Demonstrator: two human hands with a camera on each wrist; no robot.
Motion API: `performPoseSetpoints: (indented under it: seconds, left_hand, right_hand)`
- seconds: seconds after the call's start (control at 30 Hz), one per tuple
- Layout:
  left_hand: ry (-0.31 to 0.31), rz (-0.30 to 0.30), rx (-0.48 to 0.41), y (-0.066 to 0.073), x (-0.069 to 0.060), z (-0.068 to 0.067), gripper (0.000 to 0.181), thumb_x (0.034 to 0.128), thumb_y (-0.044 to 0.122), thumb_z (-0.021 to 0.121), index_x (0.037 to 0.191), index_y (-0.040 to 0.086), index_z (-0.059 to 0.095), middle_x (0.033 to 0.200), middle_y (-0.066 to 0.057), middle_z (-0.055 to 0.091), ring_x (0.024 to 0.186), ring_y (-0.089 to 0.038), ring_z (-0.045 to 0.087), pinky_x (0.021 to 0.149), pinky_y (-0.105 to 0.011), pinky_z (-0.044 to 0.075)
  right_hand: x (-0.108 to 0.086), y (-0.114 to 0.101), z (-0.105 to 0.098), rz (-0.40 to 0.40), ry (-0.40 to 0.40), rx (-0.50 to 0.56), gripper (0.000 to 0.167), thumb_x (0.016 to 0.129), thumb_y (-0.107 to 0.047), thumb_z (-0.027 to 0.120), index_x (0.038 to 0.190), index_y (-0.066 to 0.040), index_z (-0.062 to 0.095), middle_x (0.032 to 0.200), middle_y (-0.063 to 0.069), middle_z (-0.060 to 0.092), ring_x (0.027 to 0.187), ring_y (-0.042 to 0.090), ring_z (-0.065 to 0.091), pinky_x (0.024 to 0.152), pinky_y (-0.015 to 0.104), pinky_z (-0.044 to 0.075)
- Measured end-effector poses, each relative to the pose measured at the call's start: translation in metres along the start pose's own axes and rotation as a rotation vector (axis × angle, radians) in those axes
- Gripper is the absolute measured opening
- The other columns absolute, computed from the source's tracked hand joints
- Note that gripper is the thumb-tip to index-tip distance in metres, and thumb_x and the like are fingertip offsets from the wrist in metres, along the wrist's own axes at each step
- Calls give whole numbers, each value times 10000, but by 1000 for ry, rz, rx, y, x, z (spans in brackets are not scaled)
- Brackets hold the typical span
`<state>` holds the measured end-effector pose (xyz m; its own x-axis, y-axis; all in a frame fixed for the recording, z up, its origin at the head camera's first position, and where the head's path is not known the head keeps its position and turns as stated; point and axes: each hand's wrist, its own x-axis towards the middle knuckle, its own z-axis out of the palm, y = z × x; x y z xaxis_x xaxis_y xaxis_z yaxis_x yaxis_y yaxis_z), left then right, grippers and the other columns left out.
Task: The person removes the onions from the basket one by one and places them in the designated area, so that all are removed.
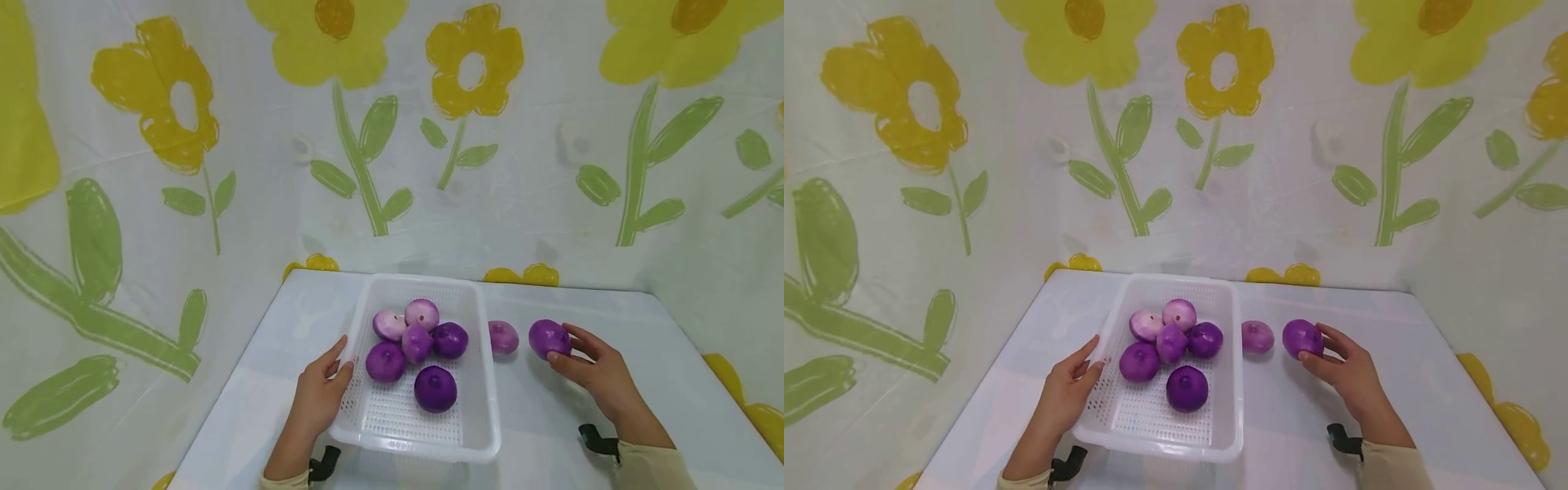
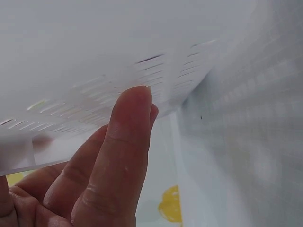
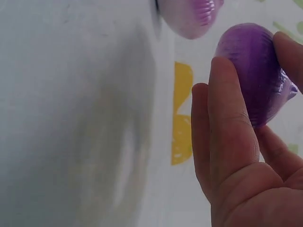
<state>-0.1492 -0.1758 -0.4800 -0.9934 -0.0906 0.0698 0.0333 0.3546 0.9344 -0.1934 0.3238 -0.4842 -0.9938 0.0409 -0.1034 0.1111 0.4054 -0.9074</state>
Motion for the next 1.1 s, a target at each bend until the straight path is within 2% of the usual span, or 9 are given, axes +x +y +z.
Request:
performPoseSetpoints:
  seconds: [0.1,0.23,0.3,0.57,0.87,1.1]
  left_hand:
    - [1,4,2,0,1,0,540,1055,208,669,1575,207,527,1465,-242,583,1276,-361,624,855,-446,615]
    - [0,1,-6,-1,1,1,540,1053,199,670,1574,203,528,1464,-242,583,1270,-356,628,850,-439,617]
    - [-3,1,-18,-1,1,1,541,1053,189,669,1575,198,526,1454,-243,592,1245,-355,645,835,-437,621]
    - [-13,-1,-48,-1,0,2,541,1056,189,663,1578,205,522,1425,-245,616,1157,-334,694,793,-438,631]
    - [-10,6,-50,0,1,2,546,1053,189,666,1579,189,519,1443,-241,602,1202,-348,671,808,-437,627]
    - [-6,-3,-28,1,-1,1,549,1056,175,660,1584,178,510,1435,-238,610,1180,-347,684,803,-439,629]
  right_hand:
    - [3,5,2,12,-16,14,1004,911,-432,842,1692,-172,267,1637,274,349,1332,301,561,907,275,583]
    - [7,11,4,28,-28,25,1034,901,-444,846,1695,-164,247,1645,293,314,1409,455,469,913,300,588]
    - [9,13,5,30,-30,19,1035,902,-451,844,1696,-166,244,1646,296,309,1428,485,440,919,305,587]
    - [16,19,9,4,10,-139,1026,923,-535,793,1688,-115,253,1608,330,357,1380,515,479,927,335,590]
    - [17,19,14,-17,9,-219,1009,946,-562,755,1691,-115,242,1615,339,341,1376,547,467,997,522,540]
    - [21,21,21,-47,16,-271,989,946,-526,772,1678,-87,273,1605,344,360,1360,543,497,1019,566,502]
